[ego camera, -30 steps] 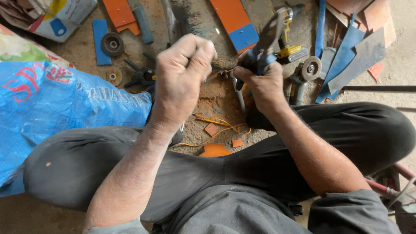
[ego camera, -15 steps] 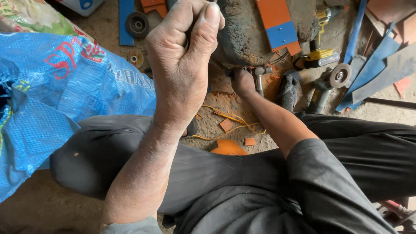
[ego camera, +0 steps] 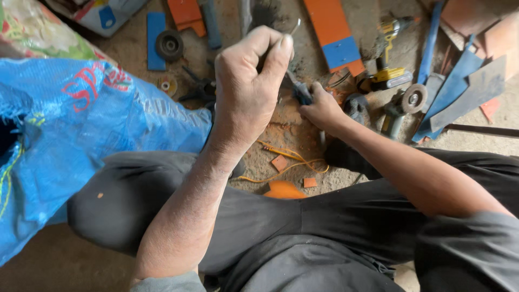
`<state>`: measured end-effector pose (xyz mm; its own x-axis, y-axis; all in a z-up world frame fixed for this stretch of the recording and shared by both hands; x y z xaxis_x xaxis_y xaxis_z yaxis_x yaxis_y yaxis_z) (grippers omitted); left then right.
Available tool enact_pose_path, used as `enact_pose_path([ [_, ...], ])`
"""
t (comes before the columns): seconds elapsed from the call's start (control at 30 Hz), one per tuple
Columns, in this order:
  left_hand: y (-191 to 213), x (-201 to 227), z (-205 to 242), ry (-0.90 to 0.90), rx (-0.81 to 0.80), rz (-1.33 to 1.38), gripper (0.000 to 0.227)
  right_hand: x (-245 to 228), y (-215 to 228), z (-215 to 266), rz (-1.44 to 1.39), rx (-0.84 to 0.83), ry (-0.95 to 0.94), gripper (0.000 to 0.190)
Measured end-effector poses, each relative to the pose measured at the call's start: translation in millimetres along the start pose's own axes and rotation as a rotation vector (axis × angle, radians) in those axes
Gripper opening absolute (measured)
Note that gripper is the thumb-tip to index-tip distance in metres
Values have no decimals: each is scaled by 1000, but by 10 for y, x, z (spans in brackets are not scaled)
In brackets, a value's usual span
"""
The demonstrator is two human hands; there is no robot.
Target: The person sits on the floor and uses pliers to bend the ends of multiple metal wires into hooks. They handle a bundle of wires, separate individual pieces, and bend them one by one. Finally, they pick up an orange and blue rectangular object and inspect it.
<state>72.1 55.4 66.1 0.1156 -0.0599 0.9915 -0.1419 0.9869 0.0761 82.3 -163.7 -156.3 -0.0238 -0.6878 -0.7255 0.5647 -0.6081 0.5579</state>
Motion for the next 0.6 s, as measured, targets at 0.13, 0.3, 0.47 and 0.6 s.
enact_pose_path([
  [0.13,-138,-17,-44,51,-61,-42,23,-552,684,467,-161,60,37,27],
  [0.3,-273,-114,-10,144,-131,-72,22,-821,787,901,-468,156,189,30],
  [0.47,-348,-157,8,156,-148,-138,20,-821,630,939,-428,180,288,35],
  [0.6,-433,-92,-8,83,-142,-196,18,-892,747,913,-332,172,396,36],
])
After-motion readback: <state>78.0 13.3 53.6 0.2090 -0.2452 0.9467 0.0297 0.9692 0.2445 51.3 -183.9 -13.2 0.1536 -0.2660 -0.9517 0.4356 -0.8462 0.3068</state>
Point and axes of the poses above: each hand's wrist, its own z-axis away from the middle knuckle, its own y-axis out of the back of the hand, x = y × z, the point moved 6 cm from there along -z, towards the middle knuckle, and after that the axes turned 15 degrees about y, right-handed, at the moved point
